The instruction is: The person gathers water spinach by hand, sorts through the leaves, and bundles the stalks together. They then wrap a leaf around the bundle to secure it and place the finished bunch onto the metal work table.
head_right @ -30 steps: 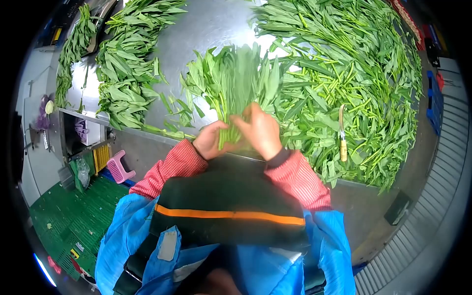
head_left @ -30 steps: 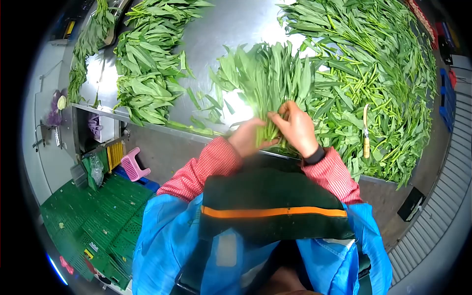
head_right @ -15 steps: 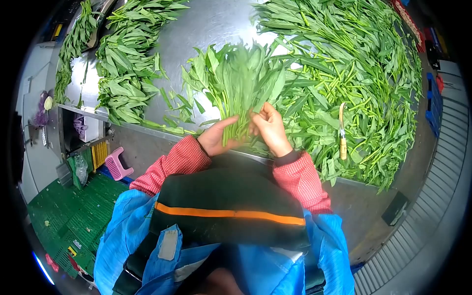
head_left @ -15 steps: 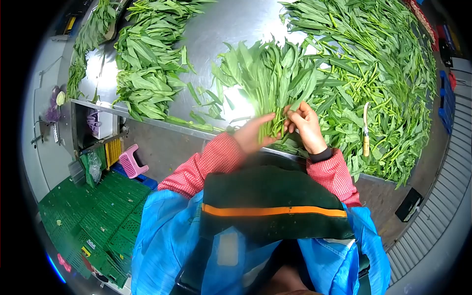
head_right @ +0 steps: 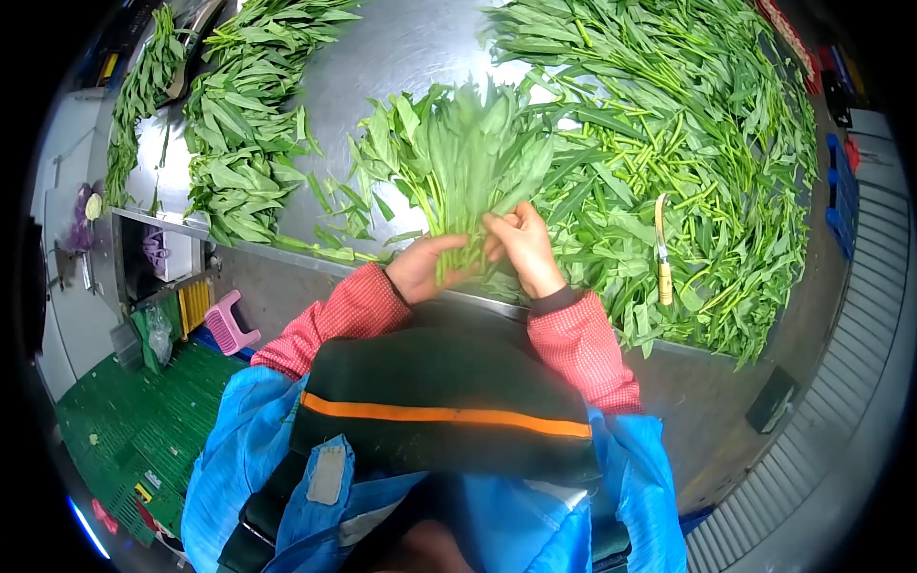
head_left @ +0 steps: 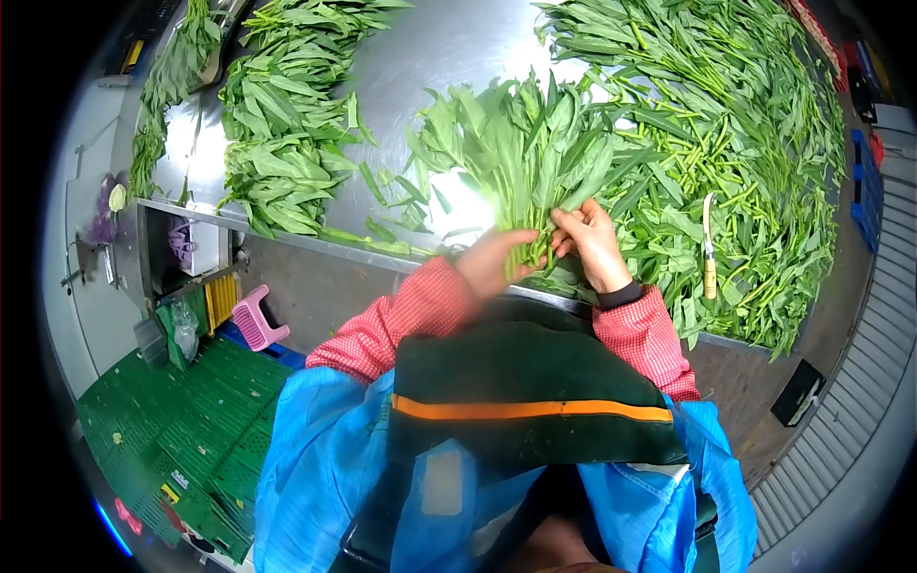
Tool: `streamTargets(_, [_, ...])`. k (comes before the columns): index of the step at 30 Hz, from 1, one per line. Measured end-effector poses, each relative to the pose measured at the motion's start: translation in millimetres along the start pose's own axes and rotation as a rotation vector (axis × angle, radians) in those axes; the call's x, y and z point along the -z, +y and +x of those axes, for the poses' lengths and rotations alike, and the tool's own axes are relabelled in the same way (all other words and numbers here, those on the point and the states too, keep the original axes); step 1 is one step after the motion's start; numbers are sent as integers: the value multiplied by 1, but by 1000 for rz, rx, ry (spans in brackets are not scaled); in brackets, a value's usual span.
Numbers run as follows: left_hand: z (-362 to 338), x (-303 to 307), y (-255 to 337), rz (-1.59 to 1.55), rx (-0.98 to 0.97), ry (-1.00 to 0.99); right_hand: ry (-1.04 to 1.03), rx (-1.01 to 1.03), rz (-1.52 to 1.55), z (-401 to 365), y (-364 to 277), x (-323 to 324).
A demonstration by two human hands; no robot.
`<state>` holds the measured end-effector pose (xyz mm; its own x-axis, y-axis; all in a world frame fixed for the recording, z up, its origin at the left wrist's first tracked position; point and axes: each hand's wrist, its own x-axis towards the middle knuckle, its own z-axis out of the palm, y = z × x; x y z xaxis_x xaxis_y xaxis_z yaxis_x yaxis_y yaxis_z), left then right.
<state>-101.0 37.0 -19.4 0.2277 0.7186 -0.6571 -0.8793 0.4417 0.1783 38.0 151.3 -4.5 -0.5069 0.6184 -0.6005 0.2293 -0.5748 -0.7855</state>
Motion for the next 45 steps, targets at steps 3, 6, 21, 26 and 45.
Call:
streamTargets(3, [2, -3, -1, 139, 12, 25, -5, 26, -282, 12, 5, 0])
streamTargets(6, [3, -3, 0, 103, -25, -82, -3, 48, -239, 15, 6, 3])
streamTargets(21, [12, -9, -7, 155, -47, -52, -270, 92, -96, -41, -10, -5])
streamTargets(26, [20, 3, -13, 386, -165, 6, -452, -2, 47, -65, -28, -12])
streamTargets(45, [10, -4, 0, -122, 17, -179, -159, -38, 271, 1, -12, 9])
